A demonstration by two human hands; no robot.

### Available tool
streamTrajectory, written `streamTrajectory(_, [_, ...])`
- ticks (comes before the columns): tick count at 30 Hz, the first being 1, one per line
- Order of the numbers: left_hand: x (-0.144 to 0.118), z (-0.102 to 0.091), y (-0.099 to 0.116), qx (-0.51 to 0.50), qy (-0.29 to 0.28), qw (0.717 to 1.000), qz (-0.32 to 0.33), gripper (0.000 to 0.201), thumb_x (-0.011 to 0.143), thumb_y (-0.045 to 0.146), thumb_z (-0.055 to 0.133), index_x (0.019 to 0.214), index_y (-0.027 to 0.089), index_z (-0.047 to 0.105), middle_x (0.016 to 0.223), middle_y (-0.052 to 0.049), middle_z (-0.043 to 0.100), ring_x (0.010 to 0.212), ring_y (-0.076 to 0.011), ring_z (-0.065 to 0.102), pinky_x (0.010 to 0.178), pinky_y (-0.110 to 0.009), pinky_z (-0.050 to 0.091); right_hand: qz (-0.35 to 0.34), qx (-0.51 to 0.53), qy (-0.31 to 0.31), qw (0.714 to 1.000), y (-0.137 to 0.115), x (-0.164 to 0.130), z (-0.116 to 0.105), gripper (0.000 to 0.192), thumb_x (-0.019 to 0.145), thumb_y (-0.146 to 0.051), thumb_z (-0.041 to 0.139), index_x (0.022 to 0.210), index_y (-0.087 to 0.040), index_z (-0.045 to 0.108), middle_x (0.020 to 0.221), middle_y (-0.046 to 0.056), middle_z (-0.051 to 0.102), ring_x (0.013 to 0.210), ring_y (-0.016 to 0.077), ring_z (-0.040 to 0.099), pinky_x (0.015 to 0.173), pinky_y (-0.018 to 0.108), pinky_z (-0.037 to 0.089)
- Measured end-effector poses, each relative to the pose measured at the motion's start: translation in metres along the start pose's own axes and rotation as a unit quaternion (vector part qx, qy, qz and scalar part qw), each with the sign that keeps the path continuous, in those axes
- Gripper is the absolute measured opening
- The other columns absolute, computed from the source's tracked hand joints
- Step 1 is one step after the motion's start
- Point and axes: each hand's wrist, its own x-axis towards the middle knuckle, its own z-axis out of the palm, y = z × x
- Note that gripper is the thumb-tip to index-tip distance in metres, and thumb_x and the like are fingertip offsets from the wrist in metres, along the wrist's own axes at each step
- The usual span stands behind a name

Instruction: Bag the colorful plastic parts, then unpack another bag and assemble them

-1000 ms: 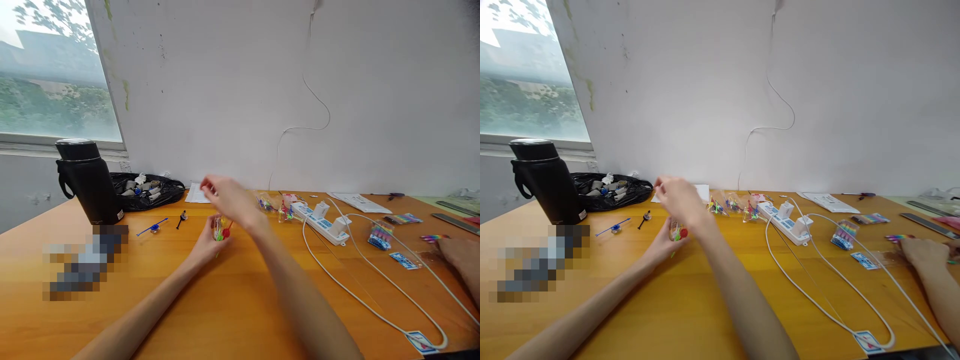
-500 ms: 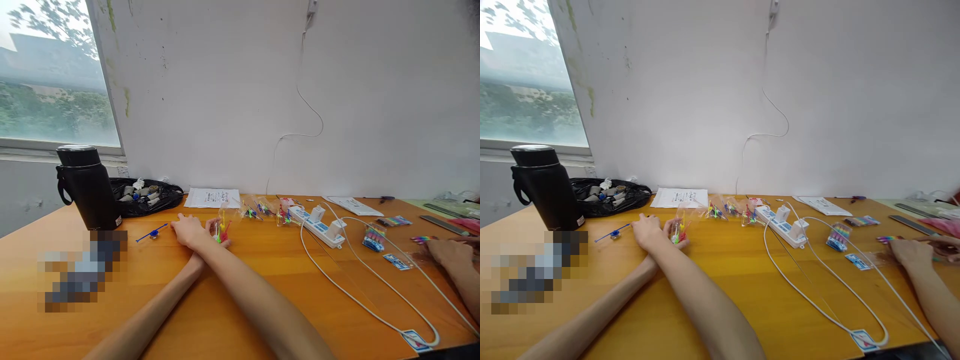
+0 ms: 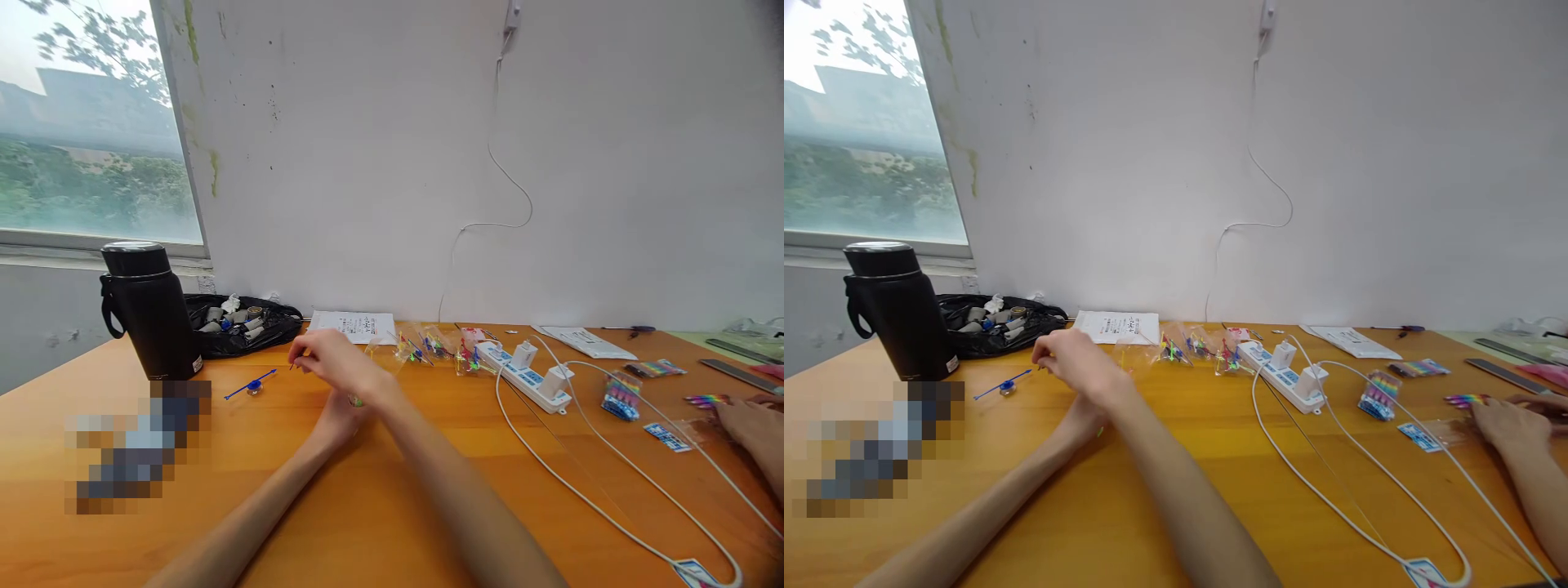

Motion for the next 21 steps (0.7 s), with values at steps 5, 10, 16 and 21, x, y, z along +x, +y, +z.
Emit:
streamTrajectory(5, [-0.012,-0.005,0.01,0.013,-0.058,0.997,-0.048,0.053,0.071,0.022,0.071,0.119,0.021,0.048,0.118,-0.009,0.063,0.106,-0.0243,0.062,0.097,-0.04,0.045,-0.055,0.097,0.072,0.991,0.019,-0.037,-0.07,0.016,0.092,-0.023,0.054,0.1,-0.017,0.067,0.096,0.004,0.071,0.085,0.0131,0.066,0.077,0.024,0.049])
streamTrajectory(10, [-0.012,-0.005,0.012,0.013,-0.062,0.997,-0.047,0.057,0.071,0.023,0.072,0.122,0.021,0.047,0.131,-0.011,0.057,0.12,-0.0239,0.056,0.105,-0.039,0.039,0.039,0.043,0.102,0.993,0.036,-0.081,-0.122,0.016,0.09,-0.024,0.057,0.098,-0.018,0.068,0.097,0.006,0.072,0.086,0.0145,0.066,0.077,0.026,0.05])
streamTrajectory(16, [-0.013,-0.005,0.012,0.01,-0.064,0.997,-0.041,0.058,0.07,0.023,0.074,0.123,0.021,0.049,0.129,-0.01,0.059,0.119,-0.0237,0.056,0.105,-0.038,0.039,0.097,0.03,0.039,0.994,0.048,-0.092,-0.122,0.018,0.087,-0.023,0.057,0.099,-0.018,0.07,0.098,0.005,0.073,0.087,0.0146,0.066,0.066,0.023,0.047])
streamTrajectory(21, [-0.014,-0.005,0.011,0.009,-0.069,0.997,-0.039,0.058,0.071,0.026,0.073,0.123,0.023,0.047,0.127,-0.008,0.059,0.119,-0.0237,0.057,0.103,-0.038,0.04,0.081,0.091,-0.075,0.99,0.054,-0.069,-0.101,0.022,0.087,-0.017,0.055,0.104,-0.017,0.069,0.105,0.006,0.072,0.087,0.0131,0.068,0.071,0.021,0.05])
